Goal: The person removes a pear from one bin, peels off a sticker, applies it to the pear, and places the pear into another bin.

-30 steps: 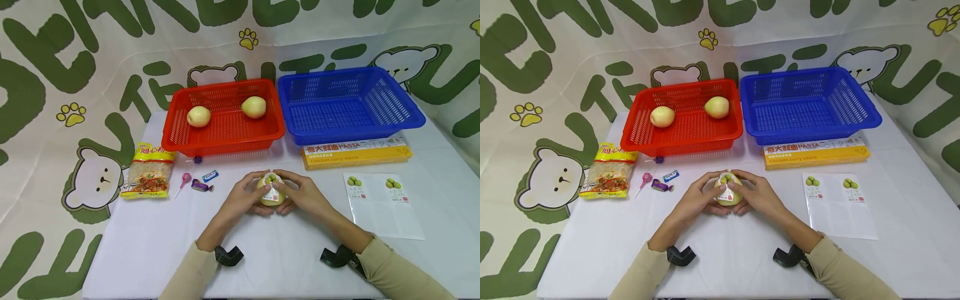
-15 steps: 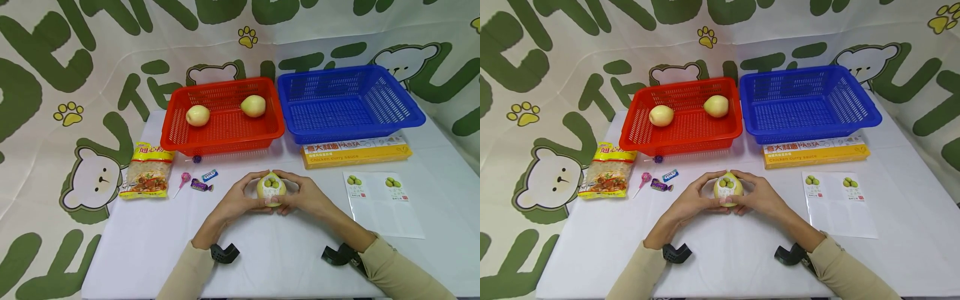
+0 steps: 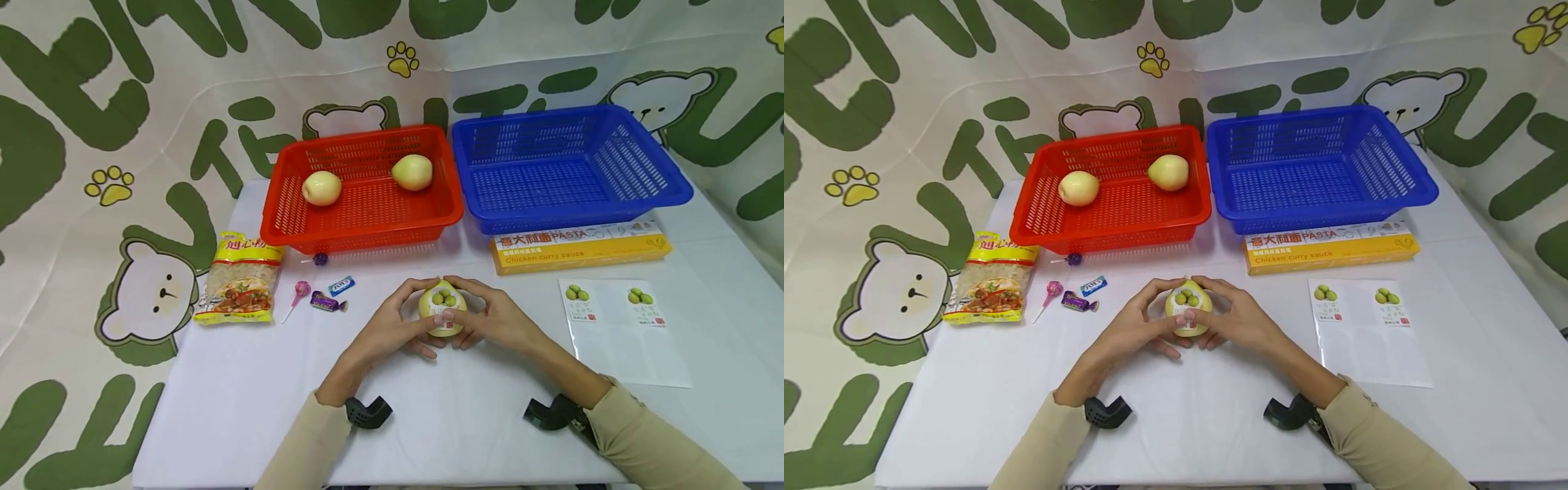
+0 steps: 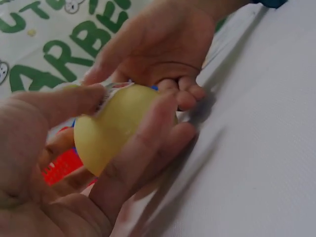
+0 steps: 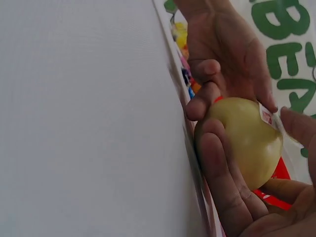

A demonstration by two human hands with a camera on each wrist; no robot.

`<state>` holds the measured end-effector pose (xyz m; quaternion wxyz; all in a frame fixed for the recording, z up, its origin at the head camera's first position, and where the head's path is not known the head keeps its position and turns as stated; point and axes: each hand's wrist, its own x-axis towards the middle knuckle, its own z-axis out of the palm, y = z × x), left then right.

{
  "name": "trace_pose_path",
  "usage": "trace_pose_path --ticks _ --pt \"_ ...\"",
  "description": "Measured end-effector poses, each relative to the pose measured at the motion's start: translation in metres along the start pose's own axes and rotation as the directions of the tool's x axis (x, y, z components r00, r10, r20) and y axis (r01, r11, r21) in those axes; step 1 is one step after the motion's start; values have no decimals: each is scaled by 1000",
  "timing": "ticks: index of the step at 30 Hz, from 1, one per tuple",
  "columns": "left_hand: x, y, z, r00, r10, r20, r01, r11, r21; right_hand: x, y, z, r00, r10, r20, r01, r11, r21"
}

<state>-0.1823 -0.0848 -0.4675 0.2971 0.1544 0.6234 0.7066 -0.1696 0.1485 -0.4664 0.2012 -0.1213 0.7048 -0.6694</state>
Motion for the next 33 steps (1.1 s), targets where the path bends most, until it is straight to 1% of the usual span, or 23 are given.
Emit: trace_pose_path --ticks 7,10,12,14,17,23,28,33 --pt "0 1 0 1000 1 -16 -1 1000 10 -2 -4 -2 999 -11 37 12 1000 -18" --pt "-1 2 0 1000 -3 1 3 1000 15 -2 -4 -4 999 5 40 -2 997 -78" --pt "-1 2 0 1000 2 12 -2 1000 16 -1 -3 -6 999 10 51 -5 996 -89" --pt "0 1 1 1000 9 8 -10 1000 27 -1 -2 -6 998 -1 58 6 996 -91" --pt "2 -1 4 999 21 -24 -20 999 28 1 1 -6 998 -38 51 41 997 -63" --pt "4 -3 10 993 24 -116 -20 999 35 5 6 -2 994 -112 -17 111 991 -70" --pt "5 -4 14 988 55 -143 -49 998 44 5 9 0 991 -115 -62 111 991 -72" --pt "7 -6 16 980 79 -183 -69 996 60 5 9 1 991 -109 -75 104 992 -74"
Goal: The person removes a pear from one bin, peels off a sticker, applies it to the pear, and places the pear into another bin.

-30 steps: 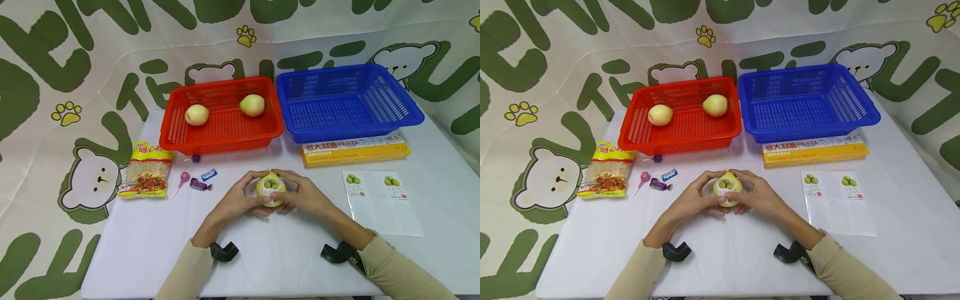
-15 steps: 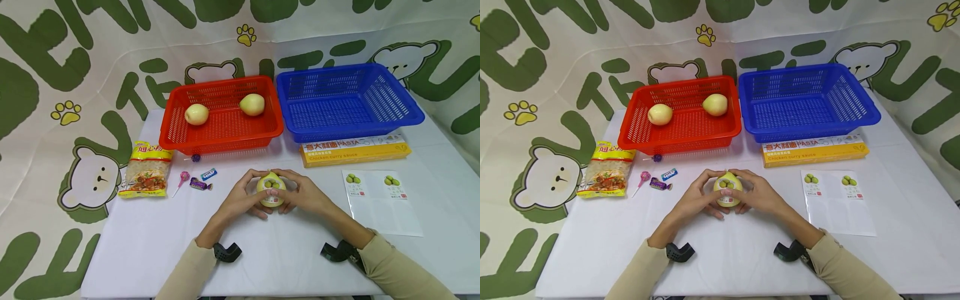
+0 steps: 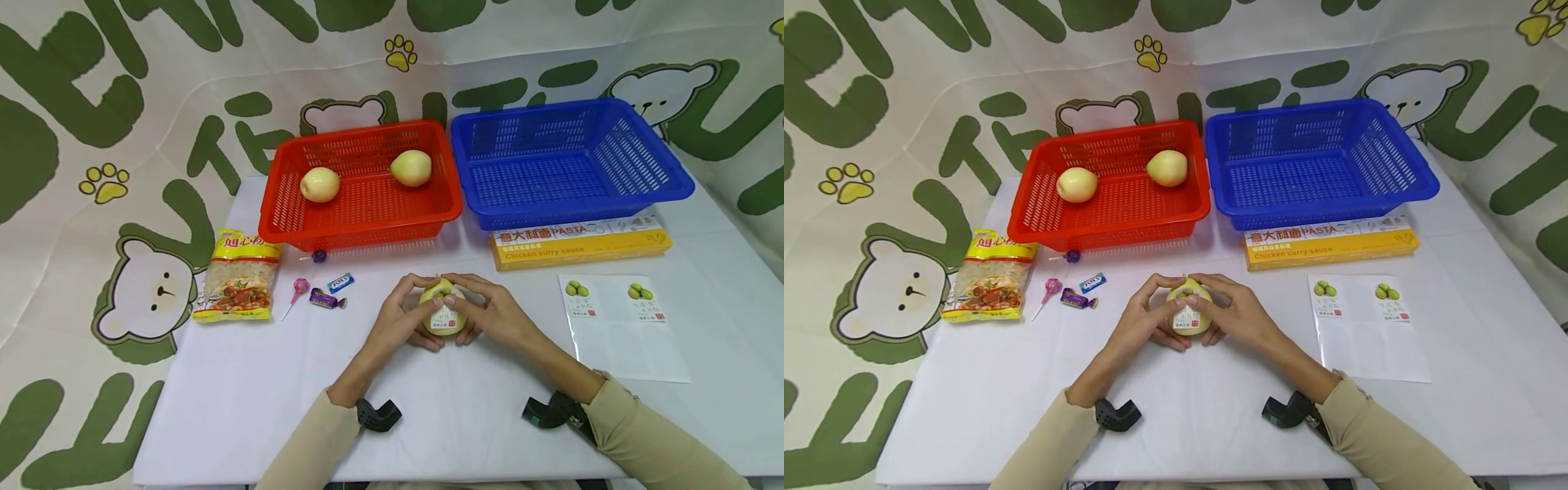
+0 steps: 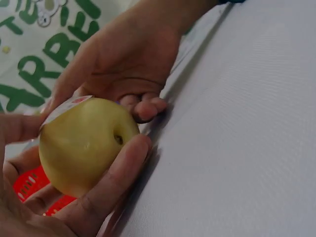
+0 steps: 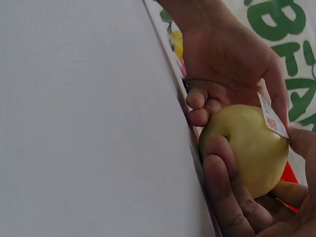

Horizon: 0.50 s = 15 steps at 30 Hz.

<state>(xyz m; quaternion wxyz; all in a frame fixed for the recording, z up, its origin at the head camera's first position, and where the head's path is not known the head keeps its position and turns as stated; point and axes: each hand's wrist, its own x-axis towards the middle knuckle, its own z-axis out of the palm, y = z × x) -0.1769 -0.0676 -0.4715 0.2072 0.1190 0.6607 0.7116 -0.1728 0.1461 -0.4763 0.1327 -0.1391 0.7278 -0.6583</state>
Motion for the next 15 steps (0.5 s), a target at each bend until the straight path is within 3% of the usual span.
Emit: trace_pose_path --ticks 6,15 --pt "-1 0 3 999 11 -40 -10 1000 18 0 -2 1 1000 25 -5 -25 1000 -11" --pt "3 -1 5 995 55 -84 -51 998 47 2 -2 7 995 30 -95 -37 997 -73"
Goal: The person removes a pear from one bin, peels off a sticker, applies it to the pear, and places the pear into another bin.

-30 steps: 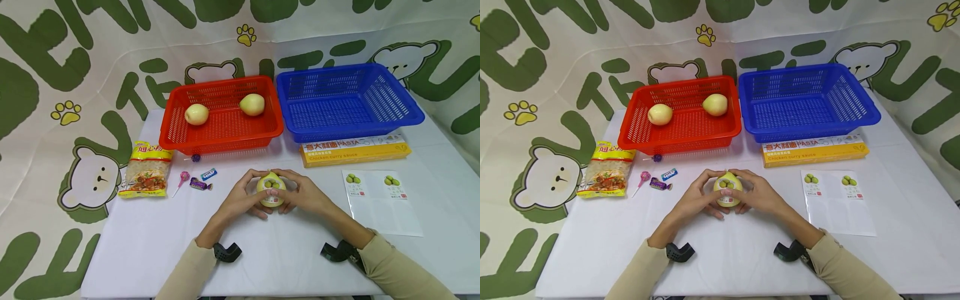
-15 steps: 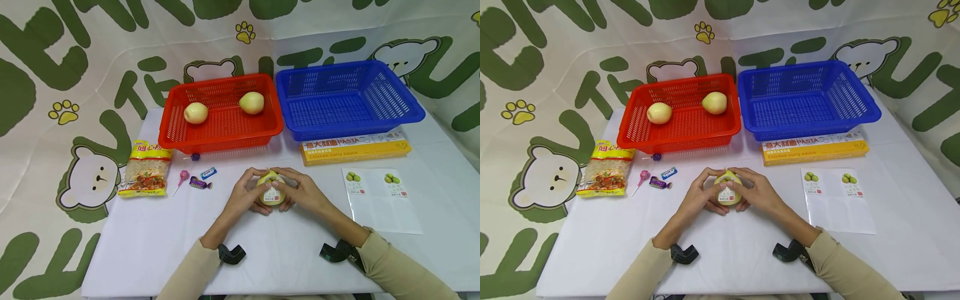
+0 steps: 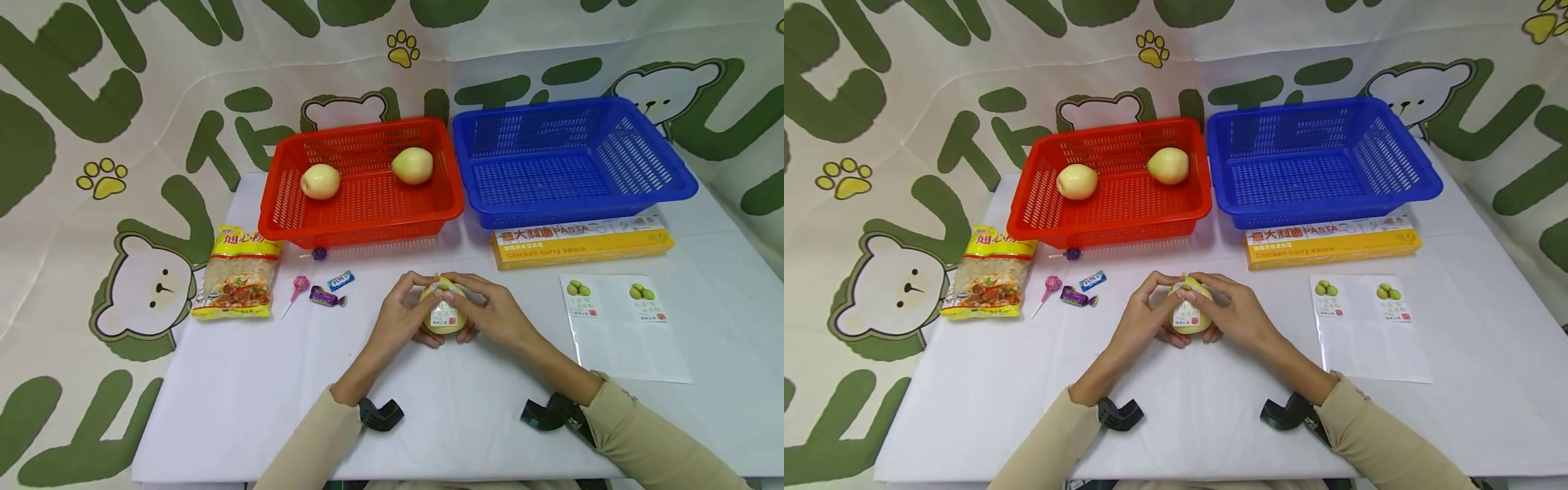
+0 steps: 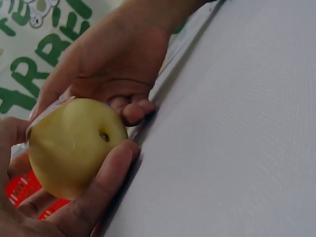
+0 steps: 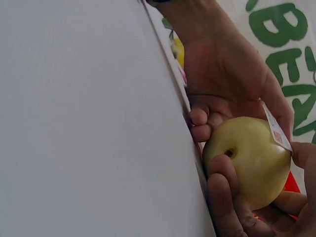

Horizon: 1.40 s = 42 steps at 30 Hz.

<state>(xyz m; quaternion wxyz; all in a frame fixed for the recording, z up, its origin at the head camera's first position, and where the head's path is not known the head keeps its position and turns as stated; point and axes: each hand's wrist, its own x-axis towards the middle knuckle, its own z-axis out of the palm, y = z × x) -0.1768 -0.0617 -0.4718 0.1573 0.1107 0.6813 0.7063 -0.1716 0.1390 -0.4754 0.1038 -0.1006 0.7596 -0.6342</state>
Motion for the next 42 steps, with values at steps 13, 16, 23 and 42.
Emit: trace_pose_path --ticks 13,16,23,42 --pt "3 -3 3 999 6 -31 -6 1000 -12 0 -1 3 1000 -10 -30 9 999 -35" --pt "3 -4 2 1000 0 -30 -1 1000 -19 0 0 4 999 -6 -45 4 999 -40" --pt "5 -3 0 1000 -17 -14 17 1000 -8 1 -1 6 996 -2 -88 -2 999 -38" --pt "-8 35 13 990 -76 -120 85 994 64 2 -5 4 997 74 -25 -75 996 -43"
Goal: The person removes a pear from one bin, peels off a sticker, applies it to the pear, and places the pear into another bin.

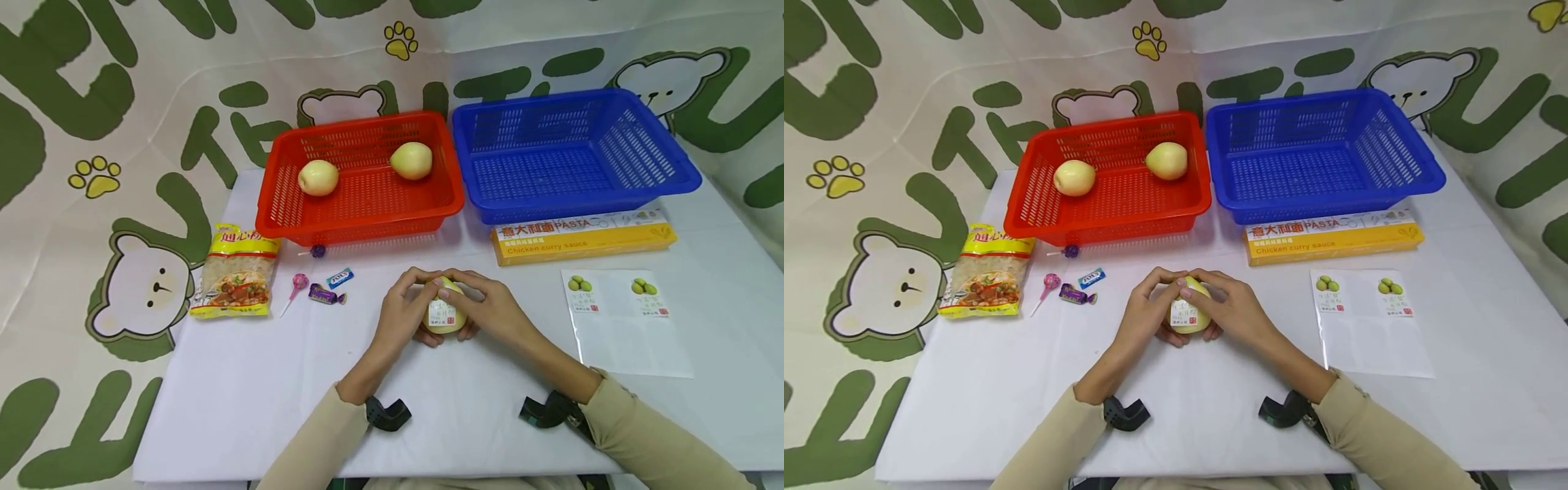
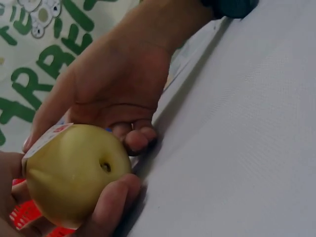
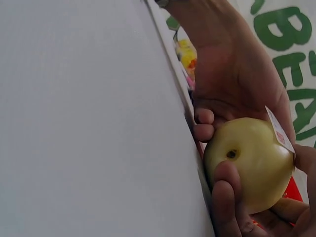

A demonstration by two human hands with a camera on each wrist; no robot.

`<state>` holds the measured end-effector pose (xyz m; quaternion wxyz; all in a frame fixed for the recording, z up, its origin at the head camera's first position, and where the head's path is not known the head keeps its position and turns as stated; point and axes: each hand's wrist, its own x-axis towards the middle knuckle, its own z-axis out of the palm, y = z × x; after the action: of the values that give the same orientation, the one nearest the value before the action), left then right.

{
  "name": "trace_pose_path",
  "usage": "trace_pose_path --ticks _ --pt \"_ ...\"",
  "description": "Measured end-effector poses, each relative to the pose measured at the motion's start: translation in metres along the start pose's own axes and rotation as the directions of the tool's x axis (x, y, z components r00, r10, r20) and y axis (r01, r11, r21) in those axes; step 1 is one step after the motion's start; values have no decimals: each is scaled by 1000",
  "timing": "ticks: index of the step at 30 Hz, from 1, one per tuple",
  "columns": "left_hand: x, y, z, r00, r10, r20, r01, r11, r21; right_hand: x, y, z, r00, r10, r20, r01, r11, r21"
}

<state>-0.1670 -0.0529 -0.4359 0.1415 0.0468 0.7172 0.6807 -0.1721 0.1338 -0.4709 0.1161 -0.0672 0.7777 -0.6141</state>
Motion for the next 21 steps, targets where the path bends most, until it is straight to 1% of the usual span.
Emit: trace_pose_path --ticks 3,5,8,14,18,21 --pt "0 1 2 1000 -4 -21 4 1000 -10 0 -1 1 1000 -2 -9 2 1000 -12" --pt "-1 0 2 1000 -3 -25 3 1000 2 0 0 2 1000 4 -18 -4 1000 -12" --pt "-2 -2 2 1000 -3 -6 3 1000 12 1 2 2 1000 11 -26 -11 1000 -11" --pt "-1 -4 0 999 4 47 -5 1000 11 2 4 1 1000 24 -20 -23 999 30" --pt "0 -4 -1 998 7 66 -7 1000 1 1 3 -1 999 29 -16 -28 999 34" --pt "0 -3 -2 997 6 72 -5 1000 -13 0 2 -4 1000 21 1 -21 999 25"
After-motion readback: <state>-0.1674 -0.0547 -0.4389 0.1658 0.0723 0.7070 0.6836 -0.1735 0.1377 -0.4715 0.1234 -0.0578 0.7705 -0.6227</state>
